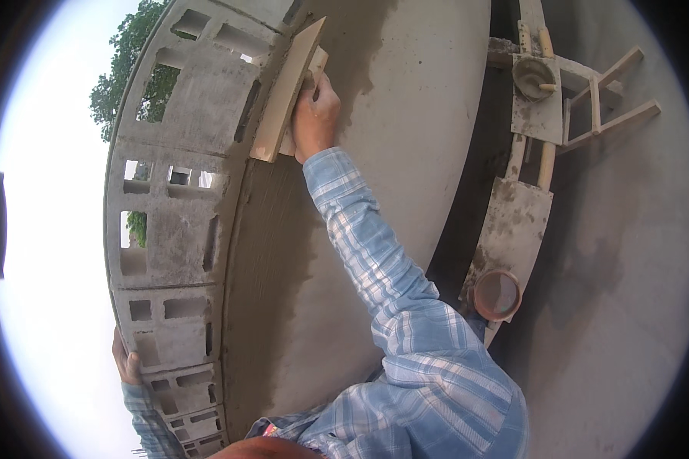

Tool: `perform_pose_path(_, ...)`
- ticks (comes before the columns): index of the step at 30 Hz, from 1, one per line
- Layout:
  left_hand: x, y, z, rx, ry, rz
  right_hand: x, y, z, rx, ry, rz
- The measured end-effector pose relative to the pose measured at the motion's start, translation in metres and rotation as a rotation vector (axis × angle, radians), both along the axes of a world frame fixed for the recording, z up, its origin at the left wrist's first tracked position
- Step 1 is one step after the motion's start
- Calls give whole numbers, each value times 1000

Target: The person applies wet cement to a curved wall using a trowel and smooths it with a wooden float. The person repeatedly scoops cement from a bucket and spreads it along the wall surface.

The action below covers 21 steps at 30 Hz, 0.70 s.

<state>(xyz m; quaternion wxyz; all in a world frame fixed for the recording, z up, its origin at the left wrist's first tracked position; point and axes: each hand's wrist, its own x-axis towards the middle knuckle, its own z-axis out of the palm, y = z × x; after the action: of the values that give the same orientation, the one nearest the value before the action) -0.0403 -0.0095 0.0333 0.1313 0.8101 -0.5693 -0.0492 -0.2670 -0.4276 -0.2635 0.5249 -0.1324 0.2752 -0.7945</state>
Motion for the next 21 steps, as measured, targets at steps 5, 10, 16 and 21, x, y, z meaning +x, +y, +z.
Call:
perform_pose_path(5,-11,-9,-5,-21,-28,-53,-53,-34,25,-32,-164,186)
perform_pose_path(10,16,12,-1,-32,-12,23,-17,-11,13,18,-25,10)
perform_pose_path(16,12,3,0,3,17,15,-45,-49,14,-47,-174,128)
perform_pose_path(21,4,0,-2,-10,34,20,-18,-49,-2,-8,-78,5)
